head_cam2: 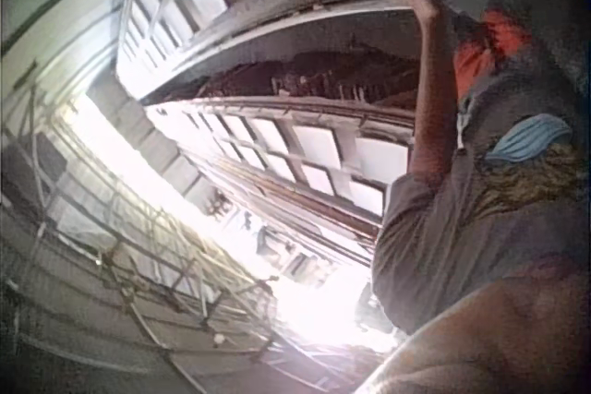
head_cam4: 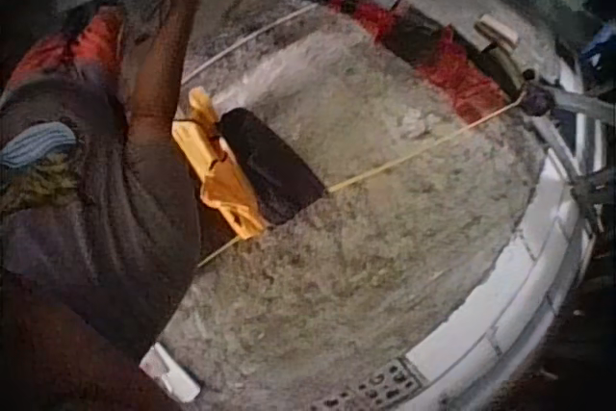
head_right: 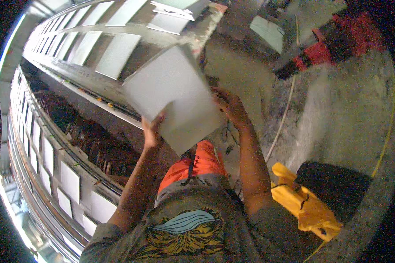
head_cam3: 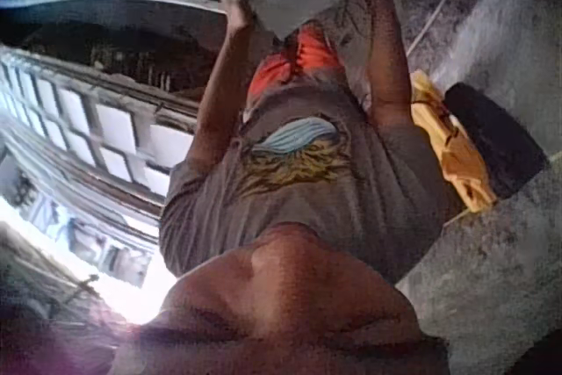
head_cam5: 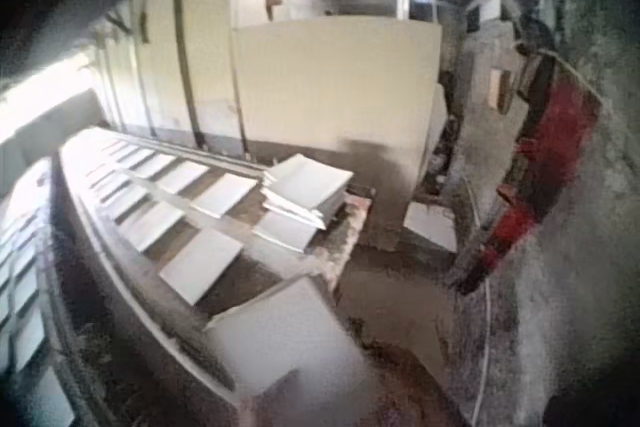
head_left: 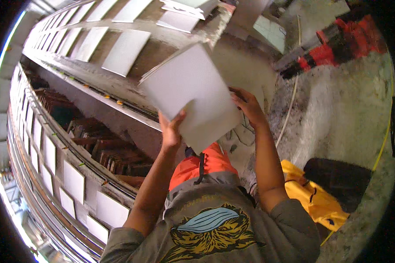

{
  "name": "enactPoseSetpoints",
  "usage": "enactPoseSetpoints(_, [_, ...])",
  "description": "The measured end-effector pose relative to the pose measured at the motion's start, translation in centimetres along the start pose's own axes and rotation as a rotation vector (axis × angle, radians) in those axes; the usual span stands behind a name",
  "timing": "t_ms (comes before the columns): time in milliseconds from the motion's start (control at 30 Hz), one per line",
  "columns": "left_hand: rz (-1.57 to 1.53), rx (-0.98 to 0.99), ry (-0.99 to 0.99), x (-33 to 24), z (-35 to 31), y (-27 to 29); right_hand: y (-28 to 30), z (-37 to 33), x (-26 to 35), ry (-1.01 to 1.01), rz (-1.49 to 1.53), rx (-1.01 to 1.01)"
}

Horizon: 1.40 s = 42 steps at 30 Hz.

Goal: The person repeatedly places white square tiles into a wooden frame, removes the frame, and stacks the tiles on a nearby rack. The process is repeated multiple times with consistent hand movements and placement.

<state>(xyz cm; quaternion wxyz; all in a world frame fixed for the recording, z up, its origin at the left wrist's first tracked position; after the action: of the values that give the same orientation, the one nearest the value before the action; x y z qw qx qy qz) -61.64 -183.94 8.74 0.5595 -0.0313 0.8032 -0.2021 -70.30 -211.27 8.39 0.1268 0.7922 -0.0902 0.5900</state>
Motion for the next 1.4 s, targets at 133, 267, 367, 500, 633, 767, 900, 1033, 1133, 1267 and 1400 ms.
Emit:
enactPoseSetpoints(133, [0.117, 0.247, 0.087, 7.0, -0.3, -7.2, 6.0, -7.9, -8.7, -0.191, 0.104, -0.349])
enactPoseSetpoints(267, [0.285, 0.302, 0.161, 16.4, -3.0, -7.9, 8.3, -14.2, -20.1, -0.363, 0.128, -0.505])
enactPoseSetpoints(367, [0.204, 0.281, 0.341, 26.1, -4.8, -3.9, 7.9, -17.4, -32.3, -0.370, 0.079, -0.593])
enactPoseSetpoints(500, [0.226, 0.112, 0.541, 37.9, -5.4, 3.0, 3.6, -16.4, -41.6, -0.503, 0.009, -0.501])
enactPoseSetpoints(633, [0.194, 0.070, 0.451, 47.1, -3.9, 6.6, 2.7, -13.5, -53.4, -0.452, -0.039, -0.522])
enactPoseSetpoints(767, [0.225, 0.021, 0.507, 57.9, -0.6, 9.4, 4.0, -10.3, -64.8, -0.452, -0.074, -0.587])
enactPoseSetpoints(900, [0.241, 0.130, 0.494, 65.4, 3.1, 9.1, 5.7, -7.0, -74.3, -0.515, -0.120, -0.574])
enactPoseSetpoints(1033, [0.246, 0.077, 0.607, 74.0, 6.0, 15.1, 6.5, -3.1, -81.0, -0.520, -0.410, -0.511])
enactPoseSetpoints(1133, [0.234, 0.039, 0.672, 78.8, 8.2, 19.1, 6.6, -1.5, -92.1, -0.578, -0.621, -0.479])
enactPoseSetpoints(1267, [0.210, -0.054, 0.698, 80.2, 9.8, 22.0, 7.0, 4.2, -91.1, -0.662, -0.723, -0.225])
enactPoseSetpoints(1400, [0.322, -0.024, 0.728, 79.6, 10.6, 21.4, 7.8, 6.5, -91.0, -0.721, -0.785, -0.075])
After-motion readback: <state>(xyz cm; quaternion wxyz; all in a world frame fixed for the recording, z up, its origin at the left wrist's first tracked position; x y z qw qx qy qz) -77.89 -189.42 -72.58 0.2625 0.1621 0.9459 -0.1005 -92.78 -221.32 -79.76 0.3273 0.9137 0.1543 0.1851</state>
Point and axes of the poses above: each hand's wrist, its own z-axis towards the middle knuckle, its own y-axis out of the back of the hand, x = y × z, the point moved 10 cm from there along z, towards the middle knuckle
